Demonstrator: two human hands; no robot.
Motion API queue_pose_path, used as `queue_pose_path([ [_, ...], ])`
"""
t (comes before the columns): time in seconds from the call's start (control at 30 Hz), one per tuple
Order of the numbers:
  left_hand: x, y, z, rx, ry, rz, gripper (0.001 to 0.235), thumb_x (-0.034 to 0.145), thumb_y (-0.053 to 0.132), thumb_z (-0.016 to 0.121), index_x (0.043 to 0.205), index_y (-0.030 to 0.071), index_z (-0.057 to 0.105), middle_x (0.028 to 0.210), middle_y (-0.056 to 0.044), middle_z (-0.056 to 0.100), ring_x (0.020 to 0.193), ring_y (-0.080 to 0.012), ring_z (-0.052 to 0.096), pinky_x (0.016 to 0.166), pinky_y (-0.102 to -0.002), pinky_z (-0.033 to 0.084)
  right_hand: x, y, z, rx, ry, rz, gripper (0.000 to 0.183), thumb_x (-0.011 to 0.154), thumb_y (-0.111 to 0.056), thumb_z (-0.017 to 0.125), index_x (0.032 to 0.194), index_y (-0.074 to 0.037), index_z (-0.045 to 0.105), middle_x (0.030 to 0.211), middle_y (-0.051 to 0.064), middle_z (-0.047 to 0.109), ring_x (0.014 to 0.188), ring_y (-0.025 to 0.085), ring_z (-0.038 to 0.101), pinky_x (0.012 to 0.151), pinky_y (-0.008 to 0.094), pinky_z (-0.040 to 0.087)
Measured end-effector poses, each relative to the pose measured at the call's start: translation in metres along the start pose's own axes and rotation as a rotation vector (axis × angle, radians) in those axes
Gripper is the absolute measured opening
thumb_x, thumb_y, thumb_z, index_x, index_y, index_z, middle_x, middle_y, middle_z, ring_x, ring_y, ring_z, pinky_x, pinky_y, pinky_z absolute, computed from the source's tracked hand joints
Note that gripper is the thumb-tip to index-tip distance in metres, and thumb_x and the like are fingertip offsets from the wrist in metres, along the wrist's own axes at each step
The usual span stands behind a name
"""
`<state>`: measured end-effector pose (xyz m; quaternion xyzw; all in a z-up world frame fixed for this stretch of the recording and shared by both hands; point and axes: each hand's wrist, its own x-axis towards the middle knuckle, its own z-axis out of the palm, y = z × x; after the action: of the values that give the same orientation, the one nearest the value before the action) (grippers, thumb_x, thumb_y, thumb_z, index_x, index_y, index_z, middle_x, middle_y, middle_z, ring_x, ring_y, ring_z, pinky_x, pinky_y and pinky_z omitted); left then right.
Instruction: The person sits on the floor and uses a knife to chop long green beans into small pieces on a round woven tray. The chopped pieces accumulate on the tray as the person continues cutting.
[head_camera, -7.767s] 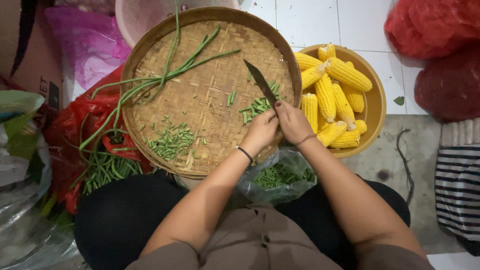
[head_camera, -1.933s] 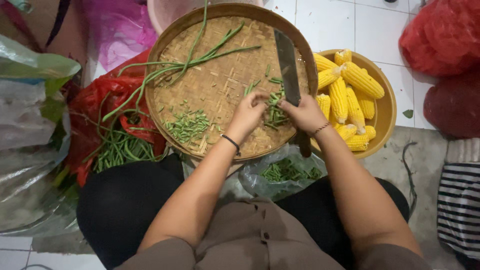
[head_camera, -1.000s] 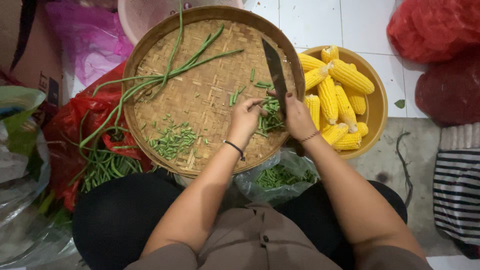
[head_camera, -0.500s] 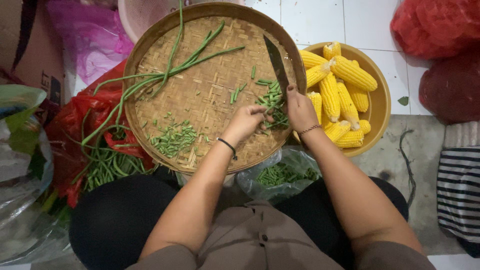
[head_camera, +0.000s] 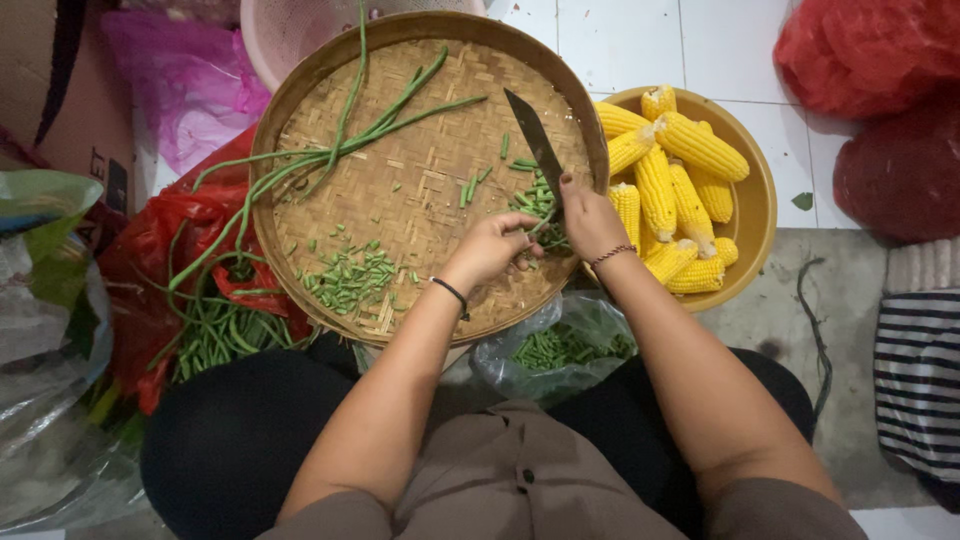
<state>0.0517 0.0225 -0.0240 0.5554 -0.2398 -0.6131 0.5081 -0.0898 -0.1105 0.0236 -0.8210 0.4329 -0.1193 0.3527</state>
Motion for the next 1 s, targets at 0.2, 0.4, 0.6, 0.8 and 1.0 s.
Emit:
queue_pose_path([
  [0.2, 0.003, 0.0, 0.003, 0.011, 0.065, 0.069, 0.028, 0.097, 0.008, 0.057, 0.123, 0.007, 0.067, 0.089, -0.007, 0.075, 0.061, -0.0109, 0.063, 0.054, -0.029, 0.055, 0.005, 0.009, -0.003, 0.041, 0.02, -0.052, 0.056, 0.108, -0.045, 0.037, 0.105, 0.003, 0.067, 0.093, 0.032, 0.066, 0.093, 0.05, 0.064, 0.081, 0.05, 0.049],
  [0.4, 0.002, 0.001, 0.003, 0.292, 0.283, 0.23, 0.017, 0.094, 0.008, 0.064, 0.104, -0.001, 0.074, 0.083, -0.007, 0.078, 0.062, -0.0111, 0.064, 0.055, -0.028, 0.051, -0.006, 0.003, -0.005, 0.119, -0.048, -0.096, 0.05, 0.107, -0.041, 0.035, 0.113, -0.003, 0.067, 0.075, 0.025, 0.063, 0.072, 0.041, 0.064, 0.071, 0.046, 0.05],
  [0.6, 0.016, -0.005, 0.009, 0.187, 0.22, 0.214, 0.021, 0.093, 0.006, 0.06, 0.111, 0.001, 0.07, 0.085, -0.008, 0.077, 0.06, -0.0117, 0.064, 0.056, -0.027, 0.052, -0.015, -0.006, 0.003, 0.059, -0.048, -0.13, 0.054, 0.108, -0.044, 0.037, 0.099, 0.001, 0.066, 0.078, 0.027, 0.064, 0.076, 0.046, 0.063, 0.071, 0.05, 0.048],
  [0.8, 0.018, -0.004, 0.015, 0.058, 0.095, 0.178, 0.022, 0.095, 0.005, 0.057, 0.114, 0.001, 0.068, 0.092, -0.01, 0.075, 0.06, -0.0104, 0.061, 0.055, -0.027, 0.053, -0.01, -0.009, 0.003, -0.05, 0.01, -0.124, 0.056, 0.108, -0.044, 0.036, 0.097, 0.0, 0.068, 0.087, 0.031, 0.066, 0.088, 0.052, 0.062, 0.075, 0.055, 0.047],
  [1.0, 0.001, 0.01, 0.019, 0.106, 0.24, 0.07, 0.015, 0.095, 0.007, 0.058, 0.107, 0.002, 0.066, 0.086, -0.008, 0.076, 0.059, -0.0116, 0.063, 0.052, -0.029, 0.052, -0.007, -0.018, -0.01, -0.012, -0.011, -0.019, 0.05, 0.108, -0.044, 0.039, 0.109, -0.003, 0.068, 0.089, 0.03, 0.067, 0.089, 0.049, 0.064, 0.077, 0.052, 0.051],
])
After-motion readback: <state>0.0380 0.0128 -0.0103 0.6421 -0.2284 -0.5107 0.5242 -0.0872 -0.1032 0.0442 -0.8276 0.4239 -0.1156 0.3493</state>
